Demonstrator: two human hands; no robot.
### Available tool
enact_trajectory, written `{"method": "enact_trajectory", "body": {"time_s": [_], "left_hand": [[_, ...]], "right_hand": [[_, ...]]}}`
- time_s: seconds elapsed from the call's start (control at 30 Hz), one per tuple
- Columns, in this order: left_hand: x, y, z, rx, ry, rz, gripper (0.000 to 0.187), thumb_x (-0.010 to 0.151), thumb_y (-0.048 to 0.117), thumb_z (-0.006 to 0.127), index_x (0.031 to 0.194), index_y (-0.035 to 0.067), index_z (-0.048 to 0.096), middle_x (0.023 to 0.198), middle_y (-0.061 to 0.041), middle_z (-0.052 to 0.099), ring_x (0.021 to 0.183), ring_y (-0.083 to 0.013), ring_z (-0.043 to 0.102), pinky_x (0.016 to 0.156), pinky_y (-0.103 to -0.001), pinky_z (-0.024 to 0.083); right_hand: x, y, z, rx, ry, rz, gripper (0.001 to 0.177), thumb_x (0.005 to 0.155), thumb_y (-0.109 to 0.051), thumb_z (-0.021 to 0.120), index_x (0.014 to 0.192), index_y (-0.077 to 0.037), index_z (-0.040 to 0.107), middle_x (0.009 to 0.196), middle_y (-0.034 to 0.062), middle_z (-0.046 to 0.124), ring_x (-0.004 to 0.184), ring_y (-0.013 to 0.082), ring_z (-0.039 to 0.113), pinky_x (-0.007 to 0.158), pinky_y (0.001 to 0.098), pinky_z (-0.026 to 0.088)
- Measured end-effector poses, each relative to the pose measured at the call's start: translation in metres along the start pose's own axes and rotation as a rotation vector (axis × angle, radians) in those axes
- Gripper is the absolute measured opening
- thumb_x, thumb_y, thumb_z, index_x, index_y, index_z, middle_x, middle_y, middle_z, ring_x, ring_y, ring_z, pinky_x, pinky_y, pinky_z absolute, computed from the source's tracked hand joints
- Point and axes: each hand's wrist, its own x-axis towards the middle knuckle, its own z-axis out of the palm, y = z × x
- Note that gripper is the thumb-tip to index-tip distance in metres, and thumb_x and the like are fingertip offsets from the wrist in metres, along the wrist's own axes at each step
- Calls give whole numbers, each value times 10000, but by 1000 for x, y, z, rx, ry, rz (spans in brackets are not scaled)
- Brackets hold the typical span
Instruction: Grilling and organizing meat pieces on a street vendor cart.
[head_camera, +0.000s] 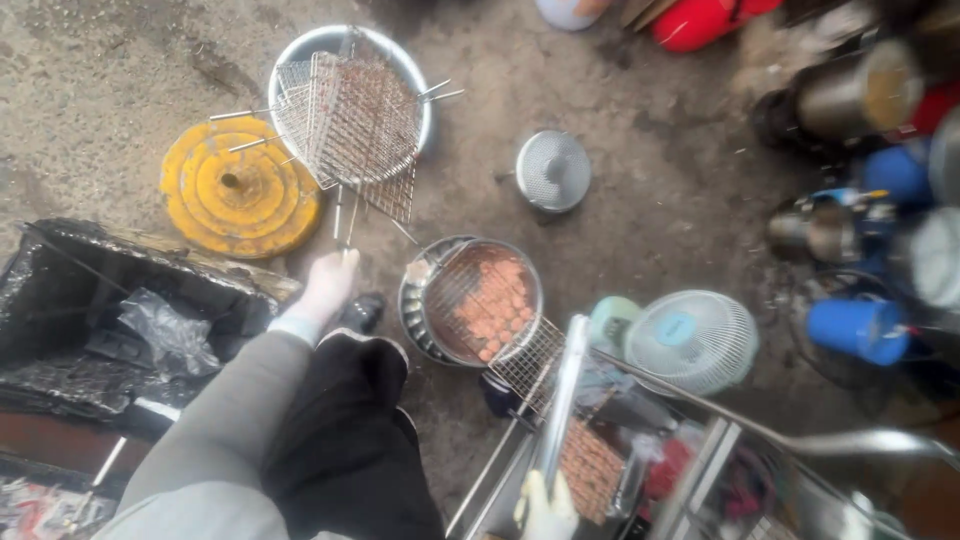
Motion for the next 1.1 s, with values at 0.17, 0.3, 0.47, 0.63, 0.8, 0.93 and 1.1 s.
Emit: {"method": "enact_trajectory", "body": {"time_s": [0.17,0.3,0.47,0.63,0.8,0.93,1.1], "left_hand": [[120,-53,11,-59,-23,-80,514,1000,462,534,1000,-25,700,940,-220,708,890,-356,650,828,-467,509],[149,13,-13,-206,-90,-440,523,1004,505,518,965,14,697,875,-85,686,768,-214,582,712,-407,483],[244,-60,26,-441,-133,-384,429,1031,484,538,865,99,626,696,-3,555,556,-134,475,515,-326,387],[283,-84,39,-612,-170,-488,424,1034,516,554,870,124,558,631,29,453,482,-126,395,447,-316,311],[307,-126,51,-396,-134,-410,405,1012,449,539,969,75,688,617,9,519,466,-147,431,433,-326,342],[319,-261,63,250,-160,-178,486,1046,441,594,981,-32,689,720,-116,680,648,-203,680,602,-341,523],[257,-325,52,1044,-438,291,348,1022,257,459,994,43,732,1038,-259,720,968,-464,698,885,-557,550]], "right_hand": [[48,72,56,6,-102,101,314,871,-38,697,1183,-14,692,605,82,599,378,149,505,356,278,375],[37,48,113,-88,-101,272,434,858,-32,702,1291,-38,662,646,87,615,393,156,503,359,287,360],[44,92,134,-42,-222,345,438,869,-30,688,1304,-7,639,689,72,633,428,135,540,379,269,404],[37,117,147,-3,-207,446,442,873,8,688,1311,3,636,709,51,627,455,104,528,406,244,410],[20,101,163,141,-164,530,432,887,-50,646,1319,-41,632,598,36,558,378,96,470,328,246,353],[8,70,174,171,-86,465,416,920,14,628,1334,52,635,739,4,632,562,47,557,485,196,429],[-11,36,175,-103,-47,435,419,874,-48,691,1292,-47,696,596,2,580,443,75,499,420,220,388]]}}
